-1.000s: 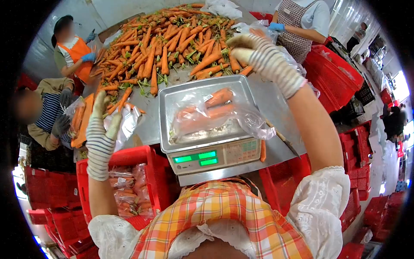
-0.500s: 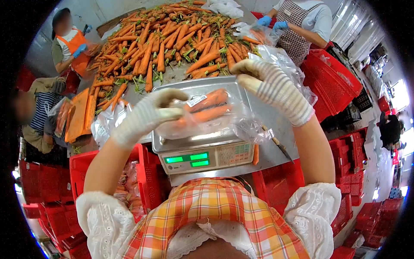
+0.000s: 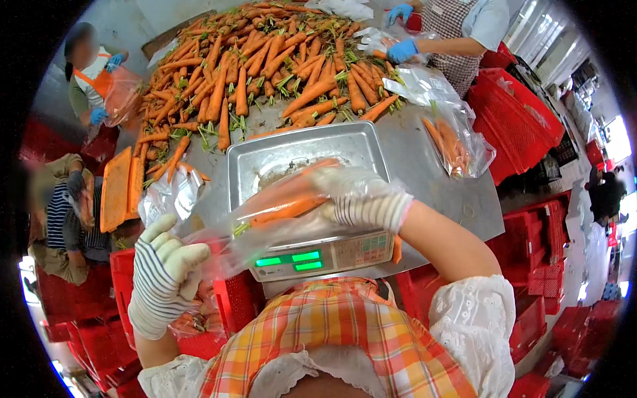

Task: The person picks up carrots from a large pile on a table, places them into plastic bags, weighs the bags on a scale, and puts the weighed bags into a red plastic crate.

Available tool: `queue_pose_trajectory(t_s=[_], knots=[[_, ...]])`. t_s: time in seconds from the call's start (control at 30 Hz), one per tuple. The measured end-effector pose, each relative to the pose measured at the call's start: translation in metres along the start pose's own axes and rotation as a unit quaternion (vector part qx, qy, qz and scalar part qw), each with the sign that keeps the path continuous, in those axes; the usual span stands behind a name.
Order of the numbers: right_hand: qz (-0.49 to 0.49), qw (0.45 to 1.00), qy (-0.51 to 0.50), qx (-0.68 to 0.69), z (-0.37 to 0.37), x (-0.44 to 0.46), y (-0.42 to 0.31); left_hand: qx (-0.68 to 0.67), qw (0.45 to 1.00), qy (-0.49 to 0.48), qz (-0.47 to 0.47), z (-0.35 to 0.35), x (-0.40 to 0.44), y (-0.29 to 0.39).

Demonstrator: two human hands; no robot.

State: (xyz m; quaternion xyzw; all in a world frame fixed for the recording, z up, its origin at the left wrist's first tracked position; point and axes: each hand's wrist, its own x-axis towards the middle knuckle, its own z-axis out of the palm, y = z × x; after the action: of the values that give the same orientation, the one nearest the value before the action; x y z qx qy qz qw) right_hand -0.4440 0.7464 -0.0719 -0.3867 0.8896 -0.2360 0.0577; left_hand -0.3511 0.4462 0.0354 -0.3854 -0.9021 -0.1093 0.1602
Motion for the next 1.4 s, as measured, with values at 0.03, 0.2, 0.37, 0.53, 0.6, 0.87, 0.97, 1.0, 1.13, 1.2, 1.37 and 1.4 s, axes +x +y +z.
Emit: queue_pose_trajectory(t_s=[0.03,0.2,0.37,0.53,0.6,0.87,0.97,1.0,1.13,1.2,1.37,1.4], knots=[[-0.008,0.998,0.026,-0.064,0.003,-0.003,-0.002,0.058,0.998,0.009,0.009,0.004,-0.001,0.001],[-0.074,0.994,-0.061,-0.055,0.033,-0.009,-0.016,0.131,0.985,0.113,0.014,0.018,0.004,0.006],[0.013,0.996,-0.033,-0.082,0.061,0.042,-0.016,0.158,0.974,0.157,-0.041,0.033,0.014,0.001],[0.008,0.989,-0.077,-0.124,0.037,0.033,-0.035,-0.369,0.816,0.288,-0.339,0.056,-0.004,0.007],[0.007,0.995,-0.069,-0.075,0.027,0.024,-0.035,-0.467,0.759,0.227,-0.392,0.044,-0.013,0.010],[0.156,0.925,-0.341,-0.059,-0.050,-0.008,-0.058,-0.667,0.641,0.262,-0.274,0.053,-0.021,0.011],[0.169,0.930,-0.317,-0.085,-0.053,-0.012,-0.058,-0.530,0.774,0.241,-0.248,0.051,-0.006,0.007],[0.183,0.946,-0.250,-0.095,-0.055,-0.011,-0.058,-0.529,0.775,0.244,-0.247,0.051,-0.003,0.008],[0.108,0.959,-0.211,-0.152,-0.044,-0.017,-0.049,-0.523,0.776,0.211,-0.283,0.058,0.007,0.003],[0.123,0.937,-0.289,-0.151,-0.053,-0.004,-0.039,-0.460,0.842,0.075,-0.271,0.065,0.007,-0.014],[0.061,0.944,-0.312,-0.086,-0.054,0.010,-0.001,-0.357,0.901,-0.087,-0.231,0.100,0.017,-0.036],[-0.006,0.956,-0.272,-0.105,-0.046,0.009,0.013,-0.363,0.899,-0.096,-0.227,0.103,0.018,-0.041]])
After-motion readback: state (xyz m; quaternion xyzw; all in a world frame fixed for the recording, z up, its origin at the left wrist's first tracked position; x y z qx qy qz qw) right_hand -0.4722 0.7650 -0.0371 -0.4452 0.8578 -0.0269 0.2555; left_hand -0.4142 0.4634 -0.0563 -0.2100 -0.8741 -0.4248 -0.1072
